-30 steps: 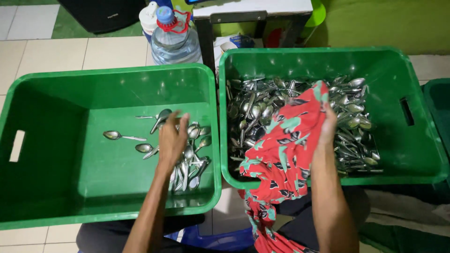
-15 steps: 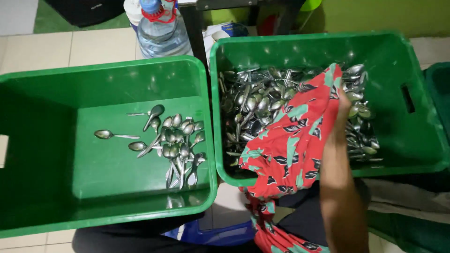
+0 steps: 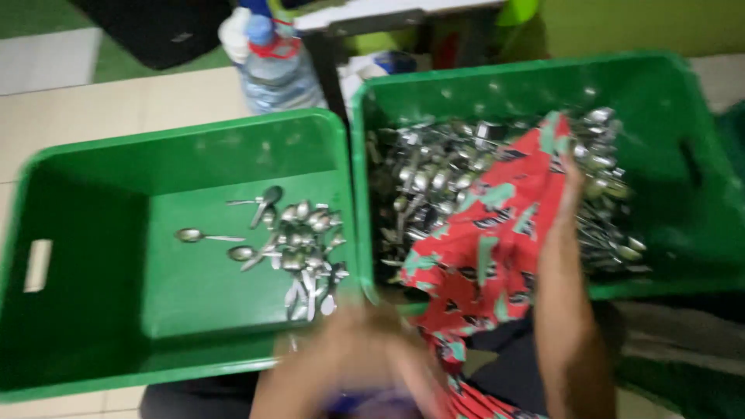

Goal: Cleaning and sorting metal spoons and forks using a cloth, moving them from one green bin to another.

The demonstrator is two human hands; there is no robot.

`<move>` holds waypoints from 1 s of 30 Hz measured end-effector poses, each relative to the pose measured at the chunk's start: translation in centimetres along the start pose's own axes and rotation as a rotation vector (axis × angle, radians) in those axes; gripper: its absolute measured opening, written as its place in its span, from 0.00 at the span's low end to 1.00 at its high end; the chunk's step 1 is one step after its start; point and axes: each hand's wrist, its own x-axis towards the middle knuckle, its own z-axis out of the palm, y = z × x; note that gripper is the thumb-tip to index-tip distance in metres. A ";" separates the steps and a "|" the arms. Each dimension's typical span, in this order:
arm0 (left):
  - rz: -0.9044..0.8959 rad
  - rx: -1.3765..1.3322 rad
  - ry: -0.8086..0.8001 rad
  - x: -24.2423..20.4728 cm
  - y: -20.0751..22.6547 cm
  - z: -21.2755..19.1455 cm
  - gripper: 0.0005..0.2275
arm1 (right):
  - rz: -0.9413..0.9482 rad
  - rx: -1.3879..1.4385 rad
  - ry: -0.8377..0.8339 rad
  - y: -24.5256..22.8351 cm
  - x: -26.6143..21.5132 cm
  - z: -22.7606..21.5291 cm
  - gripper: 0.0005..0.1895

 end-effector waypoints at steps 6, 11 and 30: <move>-0.356 0.501 -0.053 12.2 -23.6 9.2 0.13 | -0.018 0.138 0.020 0.5 -2.2 0.9 0.16; -0.315 1.206 -0.093 13.8 -41.6 15.7 0.05 | -0.034 0.247 0.023 1.3 -2.6 1.7 0.15; -0.459 1.093 -0.019 22.4 -51.2 19.4 0.11 | -0.090 0.334 0.034 4.2 -1.2 1.2 0.13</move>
